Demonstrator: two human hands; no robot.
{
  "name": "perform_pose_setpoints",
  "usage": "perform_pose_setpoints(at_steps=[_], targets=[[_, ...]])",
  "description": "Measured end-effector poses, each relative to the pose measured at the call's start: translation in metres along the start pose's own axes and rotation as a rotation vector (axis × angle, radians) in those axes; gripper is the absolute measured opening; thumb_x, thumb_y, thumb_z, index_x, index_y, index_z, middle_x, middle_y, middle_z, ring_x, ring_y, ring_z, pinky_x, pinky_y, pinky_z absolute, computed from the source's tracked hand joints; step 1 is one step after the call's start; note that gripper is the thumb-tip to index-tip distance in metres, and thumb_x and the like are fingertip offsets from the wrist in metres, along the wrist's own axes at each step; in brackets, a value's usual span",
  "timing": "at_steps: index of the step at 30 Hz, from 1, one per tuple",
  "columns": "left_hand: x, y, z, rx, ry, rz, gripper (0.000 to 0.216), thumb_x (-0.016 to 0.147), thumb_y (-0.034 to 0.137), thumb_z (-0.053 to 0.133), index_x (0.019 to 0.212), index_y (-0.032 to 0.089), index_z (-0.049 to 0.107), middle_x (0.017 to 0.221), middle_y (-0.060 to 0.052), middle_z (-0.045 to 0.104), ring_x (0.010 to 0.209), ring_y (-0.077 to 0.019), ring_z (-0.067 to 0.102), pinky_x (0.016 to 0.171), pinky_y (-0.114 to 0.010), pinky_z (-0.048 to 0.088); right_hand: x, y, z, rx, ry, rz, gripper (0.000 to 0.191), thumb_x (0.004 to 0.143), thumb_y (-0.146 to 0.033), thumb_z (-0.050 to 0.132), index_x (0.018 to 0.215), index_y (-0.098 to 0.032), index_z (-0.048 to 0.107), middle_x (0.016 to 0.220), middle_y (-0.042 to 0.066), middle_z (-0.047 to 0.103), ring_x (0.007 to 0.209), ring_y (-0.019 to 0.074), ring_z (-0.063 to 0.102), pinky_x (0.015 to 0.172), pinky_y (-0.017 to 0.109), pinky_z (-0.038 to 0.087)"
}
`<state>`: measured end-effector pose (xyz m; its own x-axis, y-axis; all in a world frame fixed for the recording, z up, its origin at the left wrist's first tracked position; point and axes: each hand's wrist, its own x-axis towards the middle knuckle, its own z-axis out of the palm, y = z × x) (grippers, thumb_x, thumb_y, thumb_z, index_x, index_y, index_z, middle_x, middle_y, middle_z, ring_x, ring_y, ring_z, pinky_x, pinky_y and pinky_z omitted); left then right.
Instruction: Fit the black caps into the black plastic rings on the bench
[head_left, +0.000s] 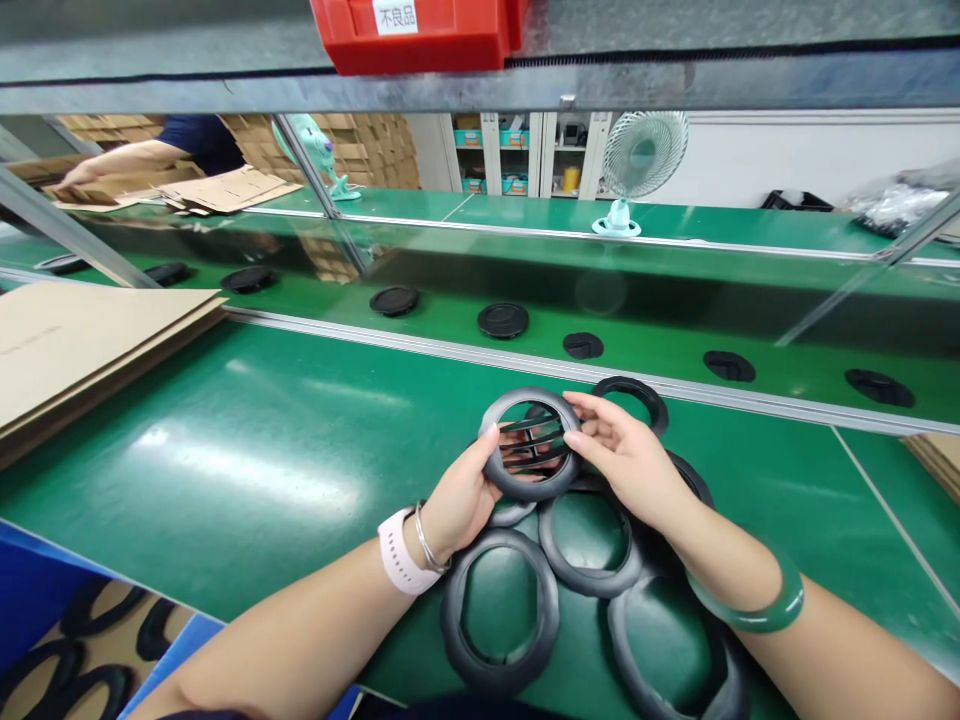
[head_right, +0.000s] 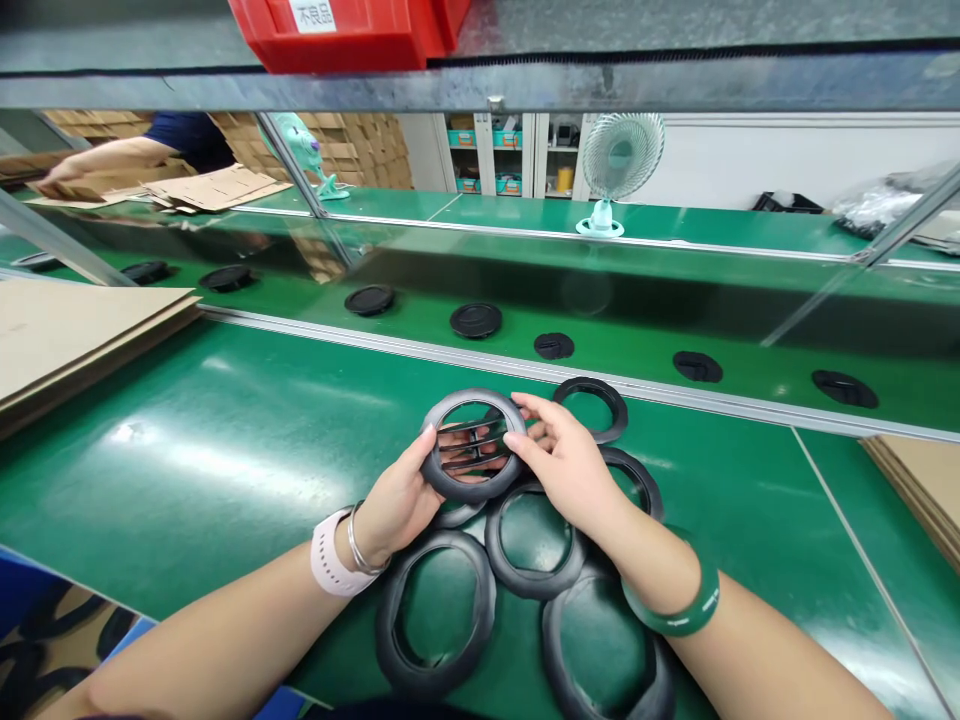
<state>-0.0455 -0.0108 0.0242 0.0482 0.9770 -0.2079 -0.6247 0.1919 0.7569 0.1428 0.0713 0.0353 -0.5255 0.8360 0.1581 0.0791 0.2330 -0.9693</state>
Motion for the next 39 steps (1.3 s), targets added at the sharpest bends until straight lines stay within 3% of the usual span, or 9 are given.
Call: perform_pose_setpoints(at_steps=[3,5,7,10,14,17,23,31,39], targets=[[-0.001,-0.003,-0.001,0.023,-0.014,0.011,0.052,0.093,0.053,0.057,0.122,0.012,0.069,0.126,-0.016,0.07,0.119,-0.0327,0.065,0.105,-0.046,0.05,-0.003,-0.008,-0.001,-0.365,0.157,-0.375,0.017,0.094,-0.025,0.067,0.11,-0.02,0.071,0.104,0.007,0.066,0.088,0.019,0.061,0.079,0.035,0.053],[-0.003,-0.004,-0.001,0.036,-0.037,0.006,0.055,0.092,0.057,0.058,0.121,0.013,0.07,0.126,-0.015,0.07,0.119,-0.0319,0.064,0.104,-0.044,0.051,-0.005,-0.014,-0.001,-0.495,0.104,-0.57,0.009,0.096,-0.019,0.065,0.101,-0.02,0.072,0.097,0.006,0.068,0.088,0.0194,0.062,0.081,0.036,0.051],[-0.005,-0.005,-0.002,0.034,-0.041,-0.023,0.063,0.089,0.066,0.055,0.119,0.013,0.071,0.123,-0.016,0.071,0.118,-0.0325,0.064,0.1,-0.044,0.054,-0.006,-0.016,-0.002,-0.555,0.026,-0.66,0.008,0.097,-0.016,0.064,0.098,-0.018,0.072,0.093,0.005,0.07,0.085,0.0187,0.062,0.079,0.035,0.051],[-0.005,-0.001,-0.004,0.014,-0.016,-0.069,0.067,0.087,0.07,0.053,0.113,0.012,0.073,0.116,-0.017,0.073,0.112,-0.0332,0.067,0.092,-0.044,0.058,-0.006,-0.018,-0.004,-0.596,-0.006,-0.691,0.009,0.098,-0.014,0.062,0.096,-0.016,0.07,0.09,0.004,0.07,0.082,0.0174,0.062,0.077,0.033,0.051],[-0.002,0.005,-0.004,0.098,0.007,-0.087,0.033,0.084,0.04,0.073,0.1,0.011,0.074,0.1,-0.015,0.076,0.089,-0.026,0.072,0.077,-0.035,0.061,-0.008,-0.019,-0.007,-0.64,-0.011,-0.709,0.012,0.099,-0.011,0.058,0.098,-0.015,0.068,0.089,0.004,0.07,0.08,0.0169,0.062,0.075,0.031,0.05],[-0.002,0.008,0.0,0.164,-0.018,-0.097,0.025,0.078,0.025,0.08,0.097,0.012,0.072,0.093,-0.012,0.076,0.081,-0.0208,0.072,0.073,-0.03,0.06,-0.012,-0.021,-0.007,-0.657,-0.039,-0.769,0.018,0.099,-0.005,0.052,0.104,-0.015,0.066,0.093,0.006,0.07,0.084,0.0179,0.062,0.076,0.032,0.051],[-0.005,0.012,0.009,0.172,-0.048,-0.096,0.022,0.073,0.024,0.084,0.086,0.01,0.072,0.076,-0.005,0.072,0.068,-0.014,0.067,0.067,-0.024,0.058,-0.019,-0.031,-0.006,-0.689,-0.115,-0.78,0.023,0.096,0.0,0.049,0.108,-0.012,0.064,0.098,0.009,0.068,0.087,0.0194,0.059,0.074,0.032,0.047],[-0.006,0.004,0.003,0.225,-0.024,-0.132,0.027,0.063,0.023,0.09,0.07,0.011,0.067,0.061,0.001,0.061,0.055,-0.0076,0.053,0.053,-0.018,0.046,-0.028,-0.044,-0.004,-0.92,-0.28,-0.729,0.03,0.098,-0.005,0.039,0.083,-0.013,0.064,0.072,0.004,0.052,0.064,0.0173,0.041,0.059,0.032,0.035],[-0.009,-0.009,0.004,0.287,0.018,-0.125,0.024,0.068,0.028,0.086,0.067,0.013,0.067,0.063,-0.001,0.066,0.06,-0.0129,0.058,0.06,-0.024,0.049,-0.028,-0.031,0.006,-0.981,-0.259,-0.813,0.036,0.093,-0.002,0.032,0.073,-0.014,0.059,0.068,0.005,0.047,0.061,0.0177,0.036,0.056,0.032,0.03]])
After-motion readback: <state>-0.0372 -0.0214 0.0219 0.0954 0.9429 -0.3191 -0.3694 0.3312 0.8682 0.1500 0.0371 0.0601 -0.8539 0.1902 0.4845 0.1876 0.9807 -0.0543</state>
